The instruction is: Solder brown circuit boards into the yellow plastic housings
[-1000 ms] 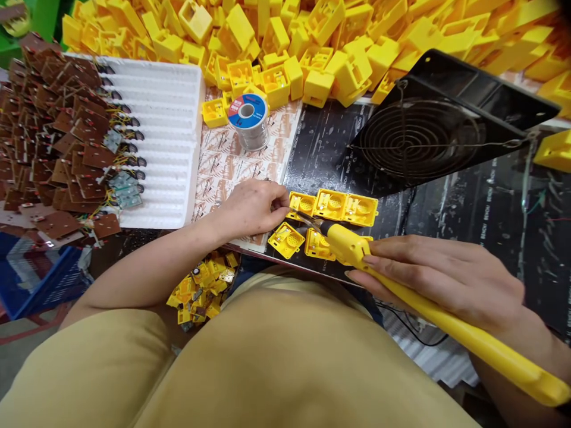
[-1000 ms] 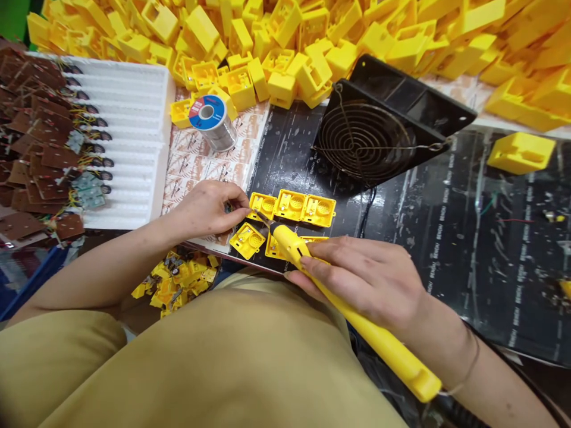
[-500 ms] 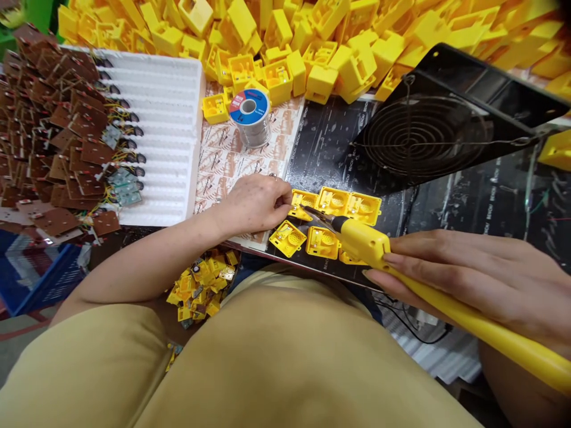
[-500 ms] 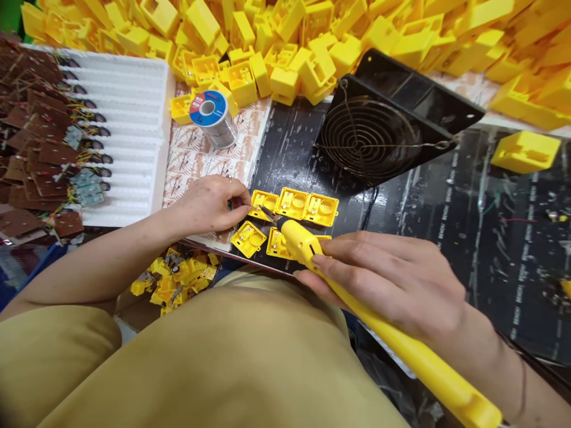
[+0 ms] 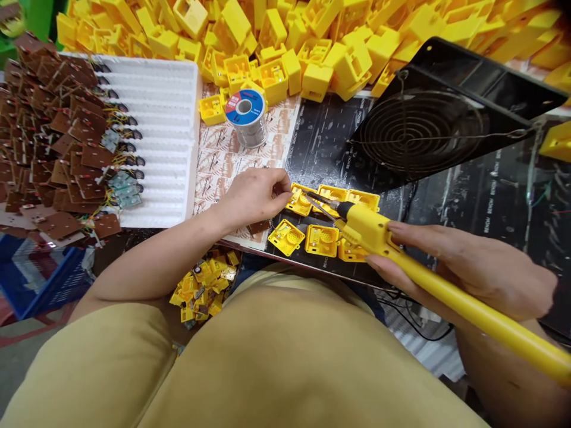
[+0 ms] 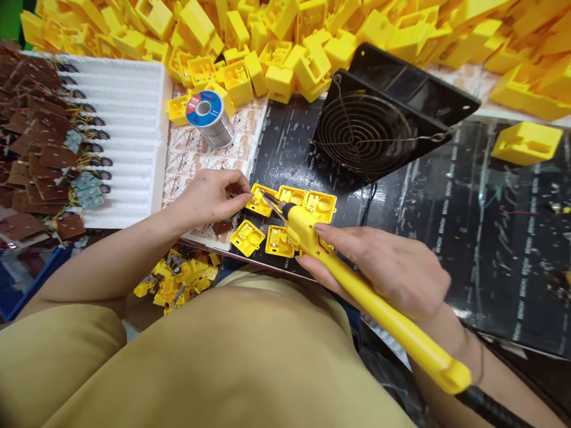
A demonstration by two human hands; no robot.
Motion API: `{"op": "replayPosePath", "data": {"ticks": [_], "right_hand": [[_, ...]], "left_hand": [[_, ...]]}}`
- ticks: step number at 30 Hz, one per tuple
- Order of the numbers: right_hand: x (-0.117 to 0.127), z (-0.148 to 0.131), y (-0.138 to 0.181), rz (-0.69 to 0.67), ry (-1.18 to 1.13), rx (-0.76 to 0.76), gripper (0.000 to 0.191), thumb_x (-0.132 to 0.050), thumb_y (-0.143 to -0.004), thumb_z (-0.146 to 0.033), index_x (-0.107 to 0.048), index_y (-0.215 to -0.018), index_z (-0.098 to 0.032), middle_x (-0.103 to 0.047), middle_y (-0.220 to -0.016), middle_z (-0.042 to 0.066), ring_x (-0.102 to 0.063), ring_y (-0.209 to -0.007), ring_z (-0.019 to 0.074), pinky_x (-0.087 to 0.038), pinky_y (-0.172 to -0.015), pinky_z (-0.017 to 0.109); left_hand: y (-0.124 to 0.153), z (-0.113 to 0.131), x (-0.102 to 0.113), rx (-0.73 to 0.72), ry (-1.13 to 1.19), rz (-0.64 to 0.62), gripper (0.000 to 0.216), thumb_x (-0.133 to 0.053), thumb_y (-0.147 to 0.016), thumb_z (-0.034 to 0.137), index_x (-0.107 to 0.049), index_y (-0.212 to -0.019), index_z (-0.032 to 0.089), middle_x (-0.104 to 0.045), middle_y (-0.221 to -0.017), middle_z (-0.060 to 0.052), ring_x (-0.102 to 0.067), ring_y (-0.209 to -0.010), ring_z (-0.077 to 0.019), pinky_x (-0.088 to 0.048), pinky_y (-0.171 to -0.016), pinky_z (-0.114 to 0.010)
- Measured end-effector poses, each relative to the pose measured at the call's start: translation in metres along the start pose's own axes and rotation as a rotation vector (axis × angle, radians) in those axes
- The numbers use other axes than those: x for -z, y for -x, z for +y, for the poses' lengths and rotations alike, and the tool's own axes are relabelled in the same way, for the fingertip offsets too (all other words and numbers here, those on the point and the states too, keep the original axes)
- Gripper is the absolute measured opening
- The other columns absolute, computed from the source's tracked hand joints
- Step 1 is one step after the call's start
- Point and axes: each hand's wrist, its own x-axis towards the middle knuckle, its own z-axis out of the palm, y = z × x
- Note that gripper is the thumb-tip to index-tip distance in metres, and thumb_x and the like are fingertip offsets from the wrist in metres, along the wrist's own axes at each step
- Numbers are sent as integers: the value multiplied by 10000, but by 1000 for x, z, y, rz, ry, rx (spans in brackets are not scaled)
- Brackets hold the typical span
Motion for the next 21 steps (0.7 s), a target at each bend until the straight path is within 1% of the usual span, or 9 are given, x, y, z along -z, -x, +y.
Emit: {"op": "replayPosePath", "data": {"ticks": [2, 4, 8, 10, 13, 15, 17, 19, 21], "right_hand": [[-3, 1, -4, 50, -1, 122, 317, -810, -843, -215, -655, -1119, -227, -760, -906, -23, -729, -776, 124, -597, -752, 183], [-6, 1, -7, 82, -11, 187, 326, -822, -819, -167, -636, -1082, -216, -752, -856, -25, -732, -778, 128, -602, -727, 178], [-10, 2, -9, 40, -51, 205, 226, -750, -873, -148, -627, -1049, -218, -738, -815, -22, -745, -818, 158, -631, -779, 225], [-13, 1, -12, 72, -33, 243, 211, -756, -866, -150, -624, -1019, -209, -731, -791, -26, -744, -796, 158, -636, -786, 232], [-16, 0, -19, 117, 24, 270, 236, -809, -827, -169, -604, -939, -205, -724, -765, -29, -728, -715, 134, -624, -690, 196], [-18, 0, -25, 110, 34, 285, 231, -813, -829, -183, -597, -909, -205, -721, -752, -22, -713, -672, 122, -605, -621, 182], [-18, -1, -30, 94, 13, 307, 206, -798, -843, -180, -602, -903, -199, -717, -743, -6, -703, -651, 122, -594, -592, 185], [-15, -3, -35, 64, -8, 326, 190, -787, -850, -169, -609, -913, -189, -718, -762, 14, -697, -651, 124, -600, -620, 200], [-9, -5, -36, 31, -33, 349, 194, -789, -843, -149, -615, -925, -175, -715, -781, 24, -690, -656, 120, -611, -686, 214]], "left_hand": [[-4, 2, 1, -17, -95, -10, 170, -599, -832, 230, -741, -887, 156, -749, -836, -30, -664, -756, -165, -500, -740, -292], [-8, 4, 1, -33, -168, -1, 189, -589, -840, 243, -751, -892, 161, -747, -836, -35, -667, -779, -180, -512, -778, -315], [-12, 7, 3, -21, -235, -13, 211, -579, -844, 254, -763, -908, 173, -748, -831, -40, -685, -829, -205, -528, -812, -340], [-15, 10, 4, 0, -265, -41, 221, -570, -844, 252, -766, -909, 171, -751, -835, -48, -694, -832, -216, -533, -794, -347], [-19, 15, 7, 22, -322, -76, 235, -558, -842, 246, -771, -909, 172, -755, -836, -55, -707, -842, -235, -538, -773, -357], [-21, 19, 8, 32, -358, -93, 240, -555, -838, 239, -775, -913, 179, -757, -842, -56, -716, -868, -250, -542, -775, -366], [-23, 22, 10, 38, -389, -112, 244, -557, -832, 234, -779, -918, 185, -760, -856, -62, -721, -891, -268, -547, -780, -380], [-25, 25, 12, 45, -417, -125, 250, -556, -826, 226, -781, -927, 186, -763, -872, -70, -725, -909, -286, -550, -786, -394], [-26, 27, 13, 46, -436, -135, 251, -556, -820, 220, -781, -926, 189, -765, -883, -73, -729, -922, -297, -554, -793, -404]]}}
